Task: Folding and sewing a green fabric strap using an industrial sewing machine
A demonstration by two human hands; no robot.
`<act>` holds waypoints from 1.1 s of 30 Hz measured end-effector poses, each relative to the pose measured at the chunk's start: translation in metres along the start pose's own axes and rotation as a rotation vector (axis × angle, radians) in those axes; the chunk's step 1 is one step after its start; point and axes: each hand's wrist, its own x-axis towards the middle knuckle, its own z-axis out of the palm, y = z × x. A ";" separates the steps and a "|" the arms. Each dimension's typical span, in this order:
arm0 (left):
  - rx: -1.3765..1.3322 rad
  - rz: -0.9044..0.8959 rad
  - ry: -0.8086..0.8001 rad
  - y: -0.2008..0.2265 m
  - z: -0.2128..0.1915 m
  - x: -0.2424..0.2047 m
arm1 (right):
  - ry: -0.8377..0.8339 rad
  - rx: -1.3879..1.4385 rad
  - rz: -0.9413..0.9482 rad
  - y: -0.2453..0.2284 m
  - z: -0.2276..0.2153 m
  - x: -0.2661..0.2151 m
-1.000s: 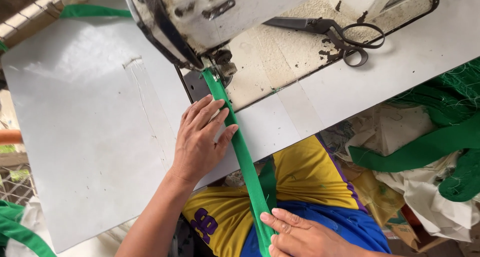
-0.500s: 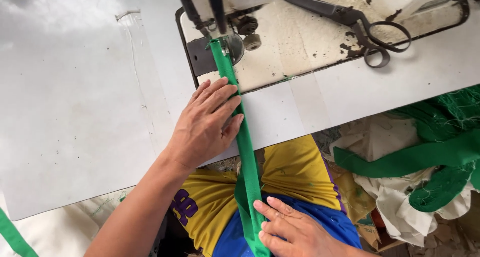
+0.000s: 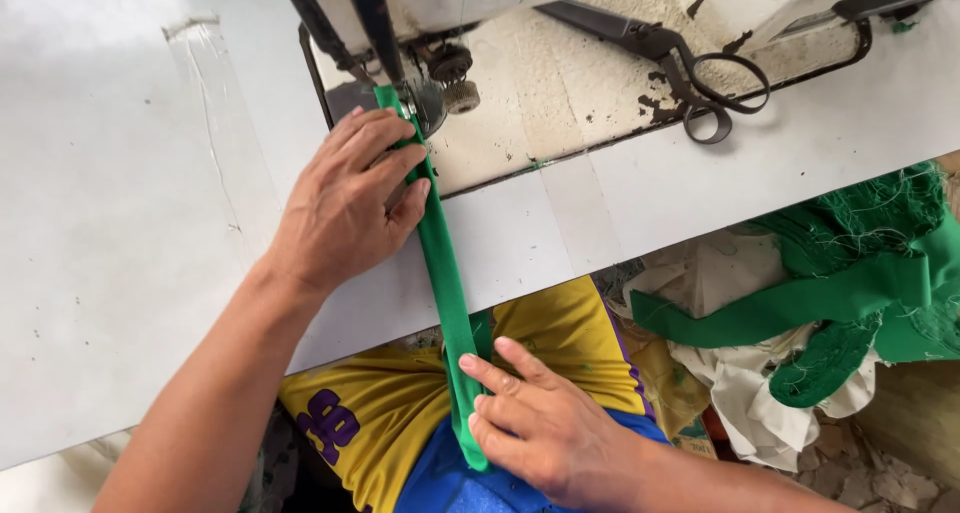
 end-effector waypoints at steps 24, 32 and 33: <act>0.114 -0.440 -0.183 0.065 -0.005 -0.044 | -0.114 -0.210 -0.116 -0.012 -0.021 -0.007; 0.175 -0.450 -0.144 0.074 0.000 -0.046 | -0.116 -0.199 -0.099 -0.001 -0.010 -0.009; 0.186 -0.452 -0.168 0.075 -0.001 -0.047 | -0.101 -0.148 -0.087 0.002 -0.008 -0.011</act>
